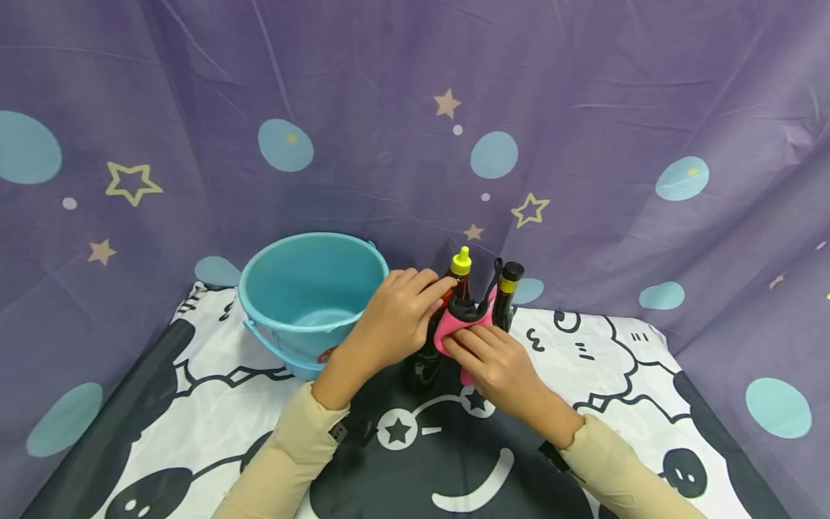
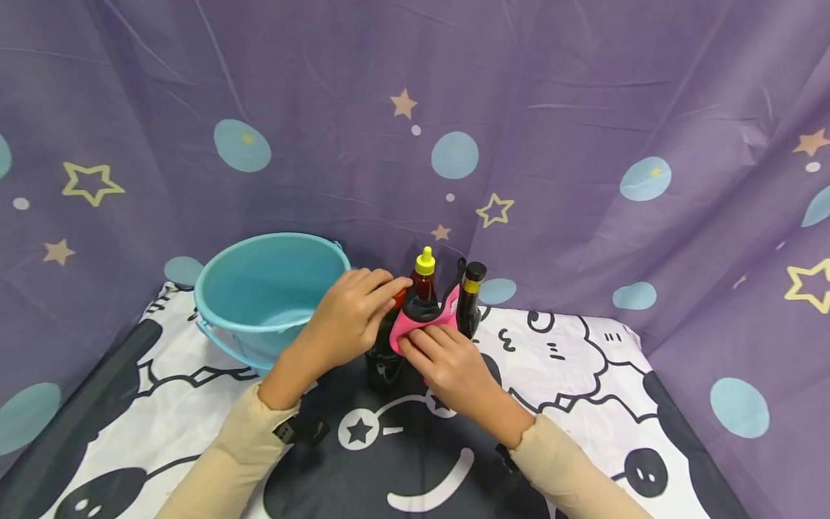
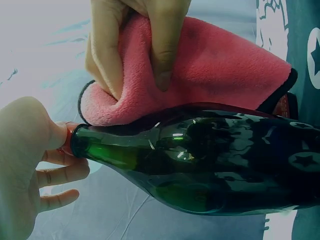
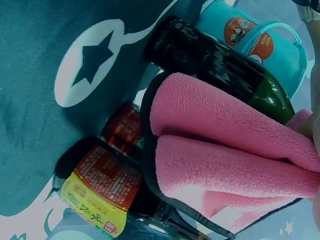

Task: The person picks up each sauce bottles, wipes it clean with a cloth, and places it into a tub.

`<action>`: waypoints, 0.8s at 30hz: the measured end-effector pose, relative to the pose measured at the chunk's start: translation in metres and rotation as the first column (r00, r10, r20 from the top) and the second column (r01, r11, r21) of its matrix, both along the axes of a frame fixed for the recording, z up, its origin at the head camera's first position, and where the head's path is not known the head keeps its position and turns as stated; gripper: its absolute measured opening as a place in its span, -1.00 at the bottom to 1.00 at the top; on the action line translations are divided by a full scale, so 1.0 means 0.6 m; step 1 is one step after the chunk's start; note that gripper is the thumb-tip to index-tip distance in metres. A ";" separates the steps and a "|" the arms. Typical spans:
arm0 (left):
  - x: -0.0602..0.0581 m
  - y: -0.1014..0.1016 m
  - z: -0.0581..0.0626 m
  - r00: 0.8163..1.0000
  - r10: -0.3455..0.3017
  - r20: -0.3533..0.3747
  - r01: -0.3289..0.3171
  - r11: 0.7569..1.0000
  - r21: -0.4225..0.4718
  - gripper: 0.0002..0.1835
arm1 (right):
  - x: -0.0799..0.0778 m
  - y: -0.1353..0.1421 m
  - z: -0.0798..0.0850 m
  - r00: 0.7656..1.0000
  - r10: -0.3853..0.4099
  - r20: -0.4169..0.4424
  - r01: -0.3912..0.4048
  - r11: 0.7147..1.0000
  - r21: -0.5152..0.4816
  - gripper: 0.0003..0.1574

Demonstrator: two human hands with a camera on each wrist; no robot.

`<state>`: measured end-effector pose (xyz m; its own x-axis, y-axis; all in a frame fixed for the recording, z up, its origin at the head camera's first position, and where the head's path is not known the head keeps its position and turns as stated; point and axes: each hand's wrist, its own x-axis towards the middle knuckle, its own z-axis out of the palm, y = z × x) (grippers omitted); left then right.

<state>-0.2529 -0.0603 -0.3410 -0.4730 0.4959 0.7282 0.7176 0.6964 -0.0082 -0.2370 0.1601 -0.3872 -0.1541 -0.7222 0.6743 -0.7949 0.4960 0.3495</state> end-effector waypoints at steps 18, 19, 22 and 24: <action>-0.008 -0.005 0.001 1.000 0.001 0.010 -0.001 1.000 -0.007 -0.70 | -0.008 0.015 -0.021 0.998 0.034 0.056 -0.036 0.999 0.040 -0.51; -0.008 -0.005 0.000 1.000 0.000 0.010 0.000 1.000 -0.009 -0.70 | -0.007 0.017 -0.024 0.998 0.032 0.057 -0.035 0.998 0.045 -0.50; -0.005 -0.002 -0.001 1.000 -0.007 0.008 0.007 1.000 -0.010 -0.70 | -0.003 0.022 -0.034 0.998 0.026 0.061 -0.030 0.998 0.062 -0.51; -0.004 0.000 -0.001 1.000 -0.011 0.008 0.011 1.000 -0.006 -0.70 | -0.001 0.024 -0.040 0.997 0.019 0.075 -0.025 0.997 0.080 -0.62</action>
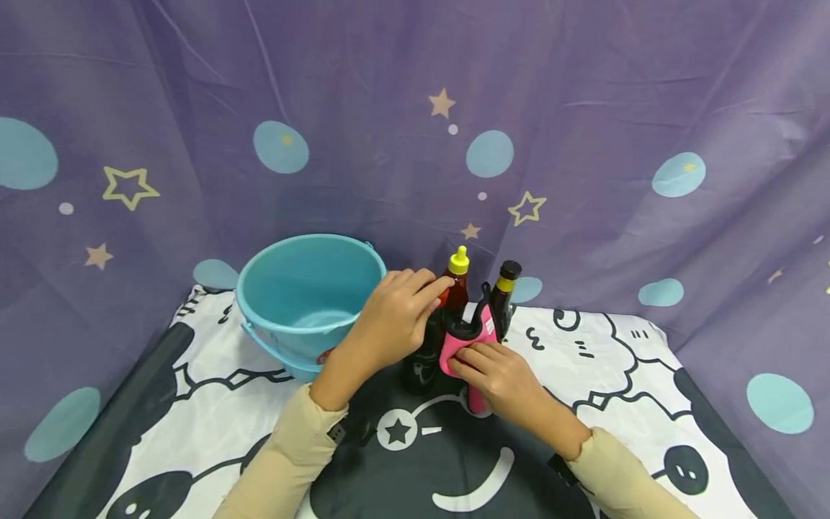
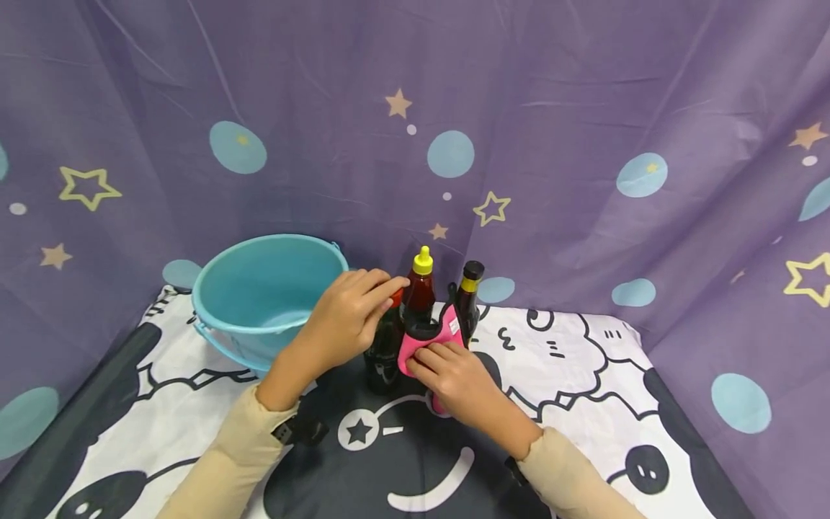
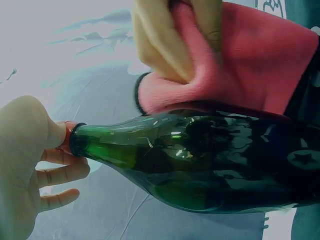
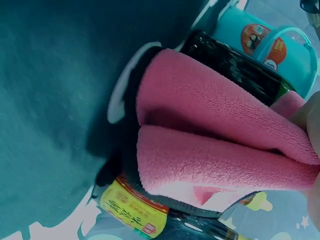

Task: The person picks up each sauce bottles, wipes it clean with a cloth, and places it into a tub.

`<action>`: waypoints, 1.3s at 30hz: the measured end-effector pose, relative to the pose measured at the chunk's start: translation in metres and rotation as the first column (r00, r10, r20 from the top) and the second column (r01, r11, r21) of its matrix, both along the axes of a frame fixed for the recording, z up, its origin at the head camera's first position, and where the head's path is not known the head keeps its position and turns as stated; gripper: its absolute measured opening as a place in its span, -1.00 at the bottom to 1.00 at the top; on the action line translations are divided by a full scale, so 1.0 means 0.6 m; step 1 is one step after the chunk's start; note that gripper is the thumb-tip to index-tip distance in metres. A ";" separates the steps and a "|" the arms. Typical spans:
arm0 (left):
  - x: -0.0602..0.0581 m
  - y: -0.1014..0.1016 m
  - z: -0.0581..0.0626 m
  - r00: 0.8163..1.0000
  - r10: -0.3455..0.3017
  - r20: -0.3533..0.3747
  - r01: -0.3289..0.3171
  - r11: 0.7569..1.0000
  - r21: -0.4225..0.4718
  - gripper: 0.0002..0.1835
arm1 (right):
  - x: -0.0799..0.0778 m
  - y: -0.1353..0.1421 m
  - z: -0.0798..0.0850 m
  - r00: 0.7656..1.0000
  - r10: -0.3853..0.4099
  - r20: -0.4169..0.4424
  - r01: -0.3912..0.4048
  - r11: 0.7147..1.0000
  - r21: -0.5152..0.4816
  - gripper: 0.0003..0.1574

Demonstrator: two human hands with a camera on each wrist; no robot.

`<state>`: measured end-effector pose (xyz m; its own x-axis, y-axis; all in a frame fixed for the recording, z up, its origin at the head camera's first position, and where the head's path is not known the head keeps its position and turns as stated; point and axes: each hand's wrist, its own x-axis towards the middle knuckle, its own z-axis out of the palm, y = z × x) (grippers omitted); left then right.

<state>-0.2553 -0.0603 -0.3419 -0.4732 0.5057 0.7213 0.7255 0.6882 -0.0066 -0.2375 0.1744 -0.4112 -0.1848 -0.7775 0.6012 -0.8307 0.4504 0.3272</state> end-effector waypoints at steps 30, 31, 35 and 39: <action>0.001 0.003 0.004 1.000 -0.012 -0.009 0.012 1.000 0.016 -0.70 | 0.002 -0.013 -0.042 0.995 -0.039 0.095 0.013 0.965 0.263 -0.68; 0.001 0.003 0.004 1.000 -0.011 -0.009 0.011 1.000 0.016 -0.70 | 0.003 -0.013 -0.044 0.994 -0.040 0.099 0.012 0.964 0.267 -0.70; 0.002 0.004 0.002 1.000 -0.002 -0.013 0.002 1.000 0.005 -0.70 | 0.005 -0.011 -0.048 0.992 -0.049 0.118 0.015 0.960 0.278 -0.73; 0.002 0.004 -0.001 0.999 0.016 -0.029 -0.016 1.000 -0.011 -0.70 | 0.006 -0.010 -0.050 0.989 -0.060 0.135 0.019 0.957 0.290 -0.71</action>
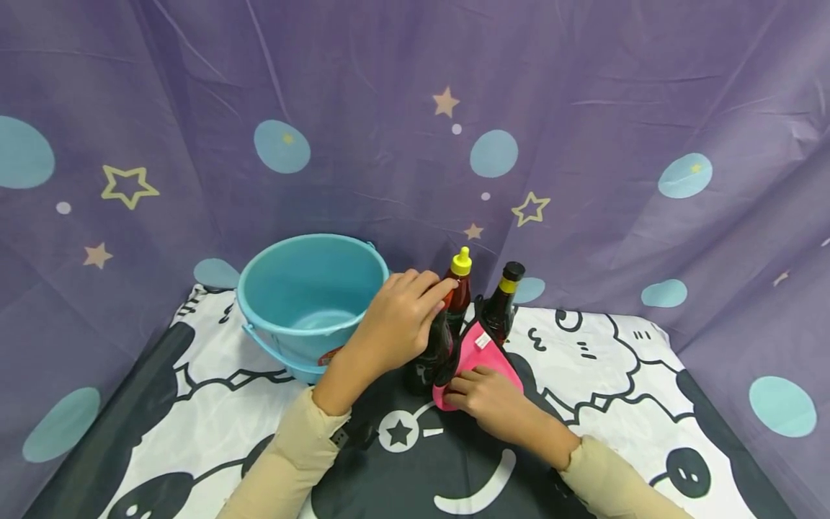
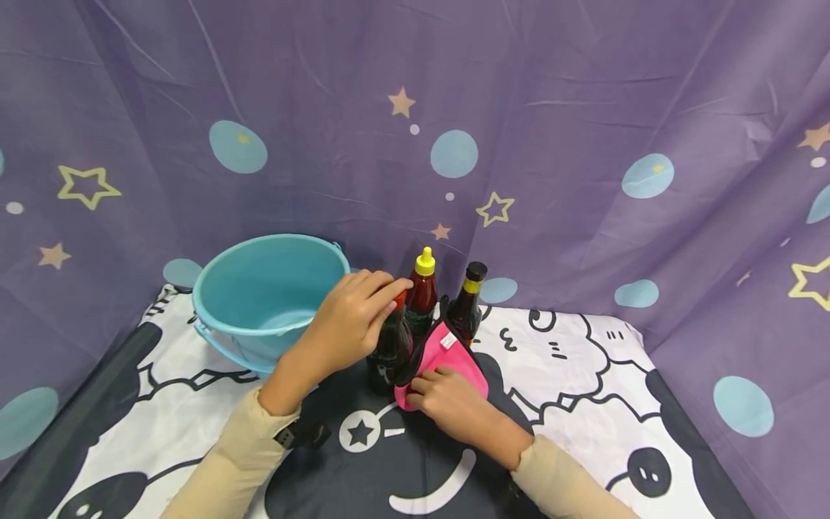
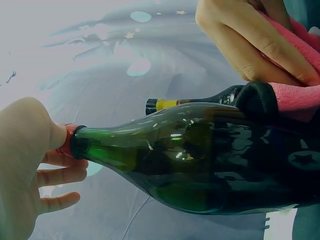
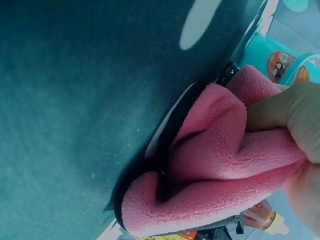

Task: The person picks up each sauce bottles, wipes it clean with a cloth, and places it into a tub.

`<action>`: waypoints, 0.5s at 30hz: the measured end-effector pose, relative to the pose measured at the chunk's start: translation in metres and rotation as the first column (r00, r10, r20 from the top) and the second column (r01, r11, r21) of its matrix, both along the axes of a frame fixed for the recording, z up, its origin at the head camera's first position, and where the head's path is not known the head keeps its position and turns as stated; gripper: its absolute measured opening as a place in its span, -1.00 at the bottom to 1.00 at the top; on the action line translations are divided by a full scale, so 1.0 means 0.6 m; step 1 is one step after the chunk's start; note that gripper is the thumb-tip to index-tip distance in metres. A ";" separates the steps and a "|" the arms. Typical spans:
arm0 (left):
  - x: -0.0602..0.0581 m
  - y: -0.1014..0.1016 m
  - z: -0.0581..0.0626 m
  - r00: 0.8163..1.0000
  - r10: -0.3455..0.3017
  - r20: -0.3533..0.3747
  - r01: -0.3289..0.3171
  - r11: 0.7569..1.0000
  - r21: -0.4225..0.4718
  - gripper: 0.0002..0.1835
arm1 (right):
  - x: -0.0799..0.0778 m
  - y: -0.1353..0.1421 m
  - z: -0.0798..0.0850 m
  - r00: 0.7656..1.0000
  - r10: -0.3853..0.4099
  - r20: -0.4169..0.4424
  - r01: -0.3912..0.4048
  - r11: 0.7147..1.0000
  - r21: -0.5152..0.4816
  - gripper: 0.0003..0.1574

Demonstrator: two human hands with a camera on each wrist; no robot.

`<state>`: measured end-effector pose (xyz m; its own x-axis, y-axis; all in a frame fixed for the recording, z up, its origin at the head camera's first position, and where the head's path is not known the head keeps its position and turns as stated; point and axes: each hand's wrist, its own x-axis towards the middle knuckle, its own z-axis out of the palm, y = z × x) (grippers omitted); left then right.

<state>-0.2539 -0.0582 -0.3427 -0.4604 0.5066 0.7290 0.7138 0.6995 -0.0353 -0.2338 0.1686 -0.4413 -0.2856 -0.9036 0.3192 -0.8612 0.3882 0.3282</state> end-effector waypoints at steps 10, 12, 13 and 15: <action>0.008 0.002 0.001 0.999 0.044 -0.020 -0.044 0.998 -0.040 -0.68 | -0.003 0.022 0.031 0.992 0.004 0.127 0.017 0.987 -0.161 -0.48; 0.009 0.002 0.001 0.998 0.054 -0.029 -0.055 0.997 -0.046 -0.67 | -0.006 0.030 0.044 0.991 -0.003 0.133 0.034 0.972 -0.234 -0.47; 0.010 0.002 0.001 0.998 0.058 -0.034 -0.060 0.997 -0.048 -0.66 | -0.007 0.034 0.052 0.991 -0.012 0.135 0.049 0.962 -0.268 -0.44; 0.010 0.002 0.000 0.997 0.065 -0.042 -0.068 0.996 -0.055 -0.65 | -0.009 0.042 0.068 0.988 -0.047 0.148 0.094 0.938 -0.333 -0.41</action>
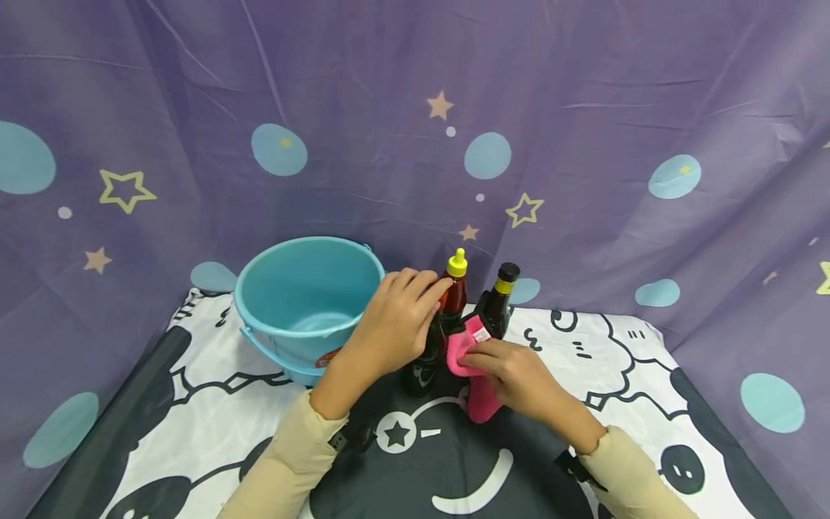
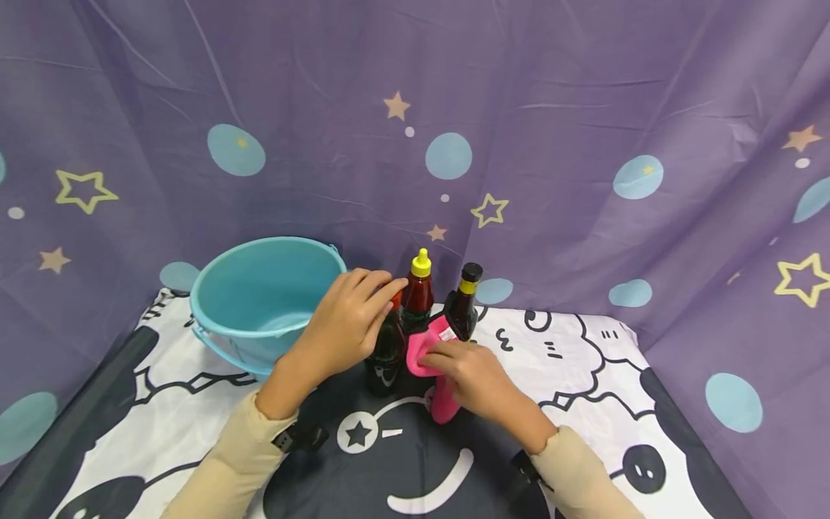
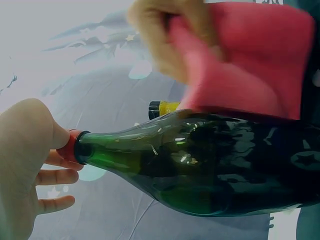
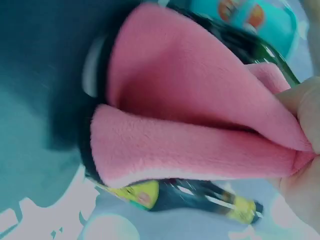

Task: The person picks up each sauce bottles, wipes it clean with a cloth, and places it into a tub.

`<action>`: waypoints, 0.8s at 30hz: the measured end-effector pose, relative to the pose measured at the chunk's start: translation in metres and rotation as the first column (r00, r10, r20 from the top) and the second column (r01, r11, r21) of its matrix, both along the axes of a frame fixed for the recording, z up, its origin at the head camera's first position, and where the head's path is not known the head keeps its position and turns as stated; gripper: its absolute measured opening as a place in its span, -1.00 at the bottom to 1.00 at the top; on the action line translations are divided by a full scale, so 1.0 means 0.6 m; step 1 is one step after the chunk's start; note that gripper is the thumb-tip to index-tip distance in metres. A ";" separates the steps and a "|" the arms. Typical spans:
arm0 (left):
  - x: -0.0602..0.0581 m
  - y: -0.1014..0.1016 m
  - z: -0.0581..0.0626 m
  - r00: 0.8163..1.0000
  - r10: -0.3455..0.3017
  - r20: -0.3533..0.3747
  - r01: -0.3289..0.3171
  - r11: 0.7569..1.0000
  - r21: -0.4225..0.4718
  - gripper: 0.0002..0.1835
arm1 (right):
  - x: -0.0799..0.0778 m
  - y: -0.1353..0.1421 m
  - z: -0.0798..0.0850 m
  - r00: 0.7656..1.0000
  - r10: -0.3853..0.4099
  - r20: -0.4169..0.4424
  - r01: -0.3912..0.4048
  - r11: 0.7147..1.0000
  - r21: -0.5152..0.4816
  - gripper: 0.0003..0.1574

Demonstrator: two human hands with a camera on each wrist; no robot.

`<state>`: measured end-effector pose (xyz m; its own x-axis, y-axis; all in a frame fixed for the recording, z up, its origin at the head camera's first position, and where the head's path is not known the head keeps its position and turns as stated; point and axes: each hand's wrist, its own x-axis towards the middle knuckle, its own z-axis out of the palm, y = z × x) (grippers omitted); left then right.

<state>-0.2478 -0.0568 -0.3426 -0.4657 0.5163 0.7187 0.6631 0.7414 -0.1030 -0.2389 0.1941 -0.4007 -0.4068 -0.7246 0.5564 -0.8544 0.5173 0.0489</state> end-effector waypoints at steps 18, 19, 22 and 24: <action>-0.004 -0.001 -0.005 1.000 -0.014 -0.016 0.014 1.000 0.001 -0.61 | -0.018 -0.024 0.124 0.970 -0.214 0.113 0.240 0.800 -0.550 -0.64; -0.004 -0.001 -0.005 1.000 -0.017 -0.027 0.017 1.000 0.002 -0.62 | -0.020 -0.032 0.124 0.973 -0.197 0.118 0.228 0.798 -0.558 -0.65; -0.005 0.000 -0.004 0.998 -0.019 -0.059 0.019 1.000 0.002 -0.63 | -0.022 -0.053 0.118 0.981 -0.125 0.146 0.187 0.792 -0.580 -0.67; -0.005 0.002 -0.004 0.997 -0.023 -0.074 0.023 1.000 0.003 -0.63 | -0.023 -0.063 0.111 0.983 -0.072 0.169 0.160 0.790 -0.592 -0.65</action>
<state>-0.2508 -0.0554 -0.3450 -0.3992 0.5234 0.7528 0.6706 0.7266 -0.1496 -0.2530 0.1564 -0.3339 -0.5659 -0.2038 0.7989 -0.7618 0.4999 -0.4120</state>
